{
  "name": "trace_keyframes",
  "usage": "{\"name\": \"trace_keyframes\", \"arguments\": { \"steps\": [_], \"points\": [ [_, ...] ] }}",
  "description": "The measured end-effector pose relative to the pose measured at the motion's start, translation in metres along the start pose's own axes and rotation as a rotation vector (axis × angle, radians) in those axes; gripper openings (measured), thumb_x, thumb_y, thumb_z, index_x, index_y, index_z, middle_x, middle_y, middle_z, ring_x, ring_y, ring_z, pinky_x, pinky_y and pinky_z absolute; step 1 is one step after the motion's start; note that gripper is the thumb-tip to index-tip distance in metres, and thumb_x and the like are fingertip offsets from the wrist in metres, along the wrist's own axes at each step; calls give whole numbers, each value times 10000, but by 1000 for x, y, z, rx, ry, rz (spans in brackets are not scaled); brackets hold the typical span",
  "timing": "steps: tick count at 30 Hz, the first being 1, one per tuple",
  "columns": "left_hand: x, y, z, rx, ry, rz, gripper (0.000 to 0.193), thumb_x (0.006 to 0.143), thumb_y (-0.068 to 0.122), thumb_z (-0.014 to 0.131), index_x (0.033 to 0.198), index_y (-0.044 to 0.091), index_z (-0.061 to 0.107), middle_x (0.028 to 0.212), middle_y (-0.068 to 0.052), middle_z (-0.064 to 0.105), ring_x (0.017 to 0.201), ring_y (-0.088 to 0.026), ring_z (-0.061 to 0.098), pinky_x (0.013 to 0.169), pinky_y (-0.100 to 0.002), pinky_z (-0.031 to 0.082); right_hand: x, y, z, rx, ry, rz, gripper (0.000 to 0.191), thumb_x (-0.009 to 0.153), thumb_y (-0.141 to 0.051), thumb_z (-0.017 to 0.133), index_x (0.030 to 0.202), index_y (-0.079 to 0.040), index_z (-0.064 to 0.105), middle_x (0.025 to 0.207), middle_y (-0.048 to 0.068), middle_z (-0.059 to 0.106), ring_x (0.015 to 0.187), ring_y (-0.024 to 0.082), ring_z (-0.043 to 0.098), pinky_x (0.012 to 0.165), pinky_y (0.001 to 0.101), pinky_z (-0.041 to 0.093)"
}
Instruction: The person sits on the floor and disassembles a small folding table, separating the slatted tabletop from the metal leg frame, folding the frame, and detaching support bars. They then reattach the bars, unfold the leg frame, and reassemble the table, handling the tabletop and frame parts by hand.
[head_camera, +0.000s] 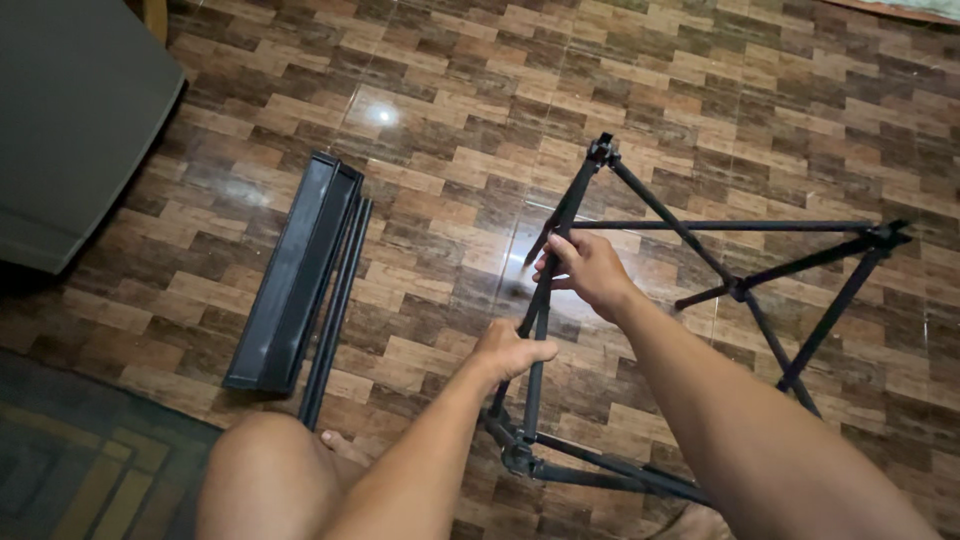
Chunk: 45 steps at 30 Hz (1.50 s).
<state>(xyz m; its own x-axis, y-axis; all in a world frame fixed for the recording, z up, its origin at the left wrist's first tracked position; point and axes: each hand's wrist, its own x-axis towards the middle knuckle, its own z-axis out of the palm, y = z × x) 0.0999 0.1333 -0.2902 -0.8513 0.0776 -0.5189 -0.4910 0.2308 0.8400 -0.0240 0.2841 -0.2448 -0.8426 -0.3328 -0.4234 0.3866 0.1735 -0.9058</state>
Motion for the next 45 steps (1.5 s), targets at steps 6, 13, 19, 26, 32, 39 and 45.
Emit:
{"name": "trace_keyframes", "arguments": {
  "steps": [6,13,19,26,32,39,45],
  "points": [
    [4,7,-4,90,30,19,447,618,382,836,871,21,756,804,-105,759,749,-189,726,714,-340,574,5,-9,-1,4,12,-22,273,1073,-264,473,1064,-33,617,877,97,701,811,239,736,741,418,632],
    [-1,7,-9,13,40,42,440,615,347,834,917,38,749,782,-75,740,711,-170,688,669,-336,560,9,-13,2,-7,-5,-55,263,1073,-250,492,1068,-20,618,877,99,715,805,217,735,732,399,625],
    [-1,0,-6,-7,79,46,453,638,283,852,987,23,725,856,-73,745,774,-148,700,705,-297,560,12,1,4,-40,58,-46,307,1053,-287,542,1075,-2,654,907,112,696,839,216,713,742,410,634],
    [0,4,-4,-250,14,-61,628,659,251,794,1240,70,639,991,-87,760,863,-170,715,763,-327,579,-47,47,-24,21,225,27,365,1005,-296,598,1186,12,675,1082,128,751,976,194,742,780,392,638],
    [0,15,-11,-42,20,-81,584,687,281,777,1230,83,696,1019,-95,772,924,-181,709,831,-316,555,-96,53,-27,23,190,138,359,989,-239,589,1294,-65,663,1168,91,738,996,203,718,789,390,609],
    [3,16,9,185,77,-69,479,671,238,762,1135,126,730,1034,-144,774,986,-269,736,864,-381,571,-91,18,-3,-24,126,-27,395,1009,-212,557,1365,-54,627,1268,79,723,1074,200,728,843,363,617],
    [9,18,10,290,175,-109,448,668,224,754,1110,153,747,1071,-161,759,1060,-313,724,911,-405,570,-102,39,-6,-218,161,-158,367,1014,-219,587,1321,-39,676,1195,100,771,1043,191,746,856,315,601]
  ]
}}
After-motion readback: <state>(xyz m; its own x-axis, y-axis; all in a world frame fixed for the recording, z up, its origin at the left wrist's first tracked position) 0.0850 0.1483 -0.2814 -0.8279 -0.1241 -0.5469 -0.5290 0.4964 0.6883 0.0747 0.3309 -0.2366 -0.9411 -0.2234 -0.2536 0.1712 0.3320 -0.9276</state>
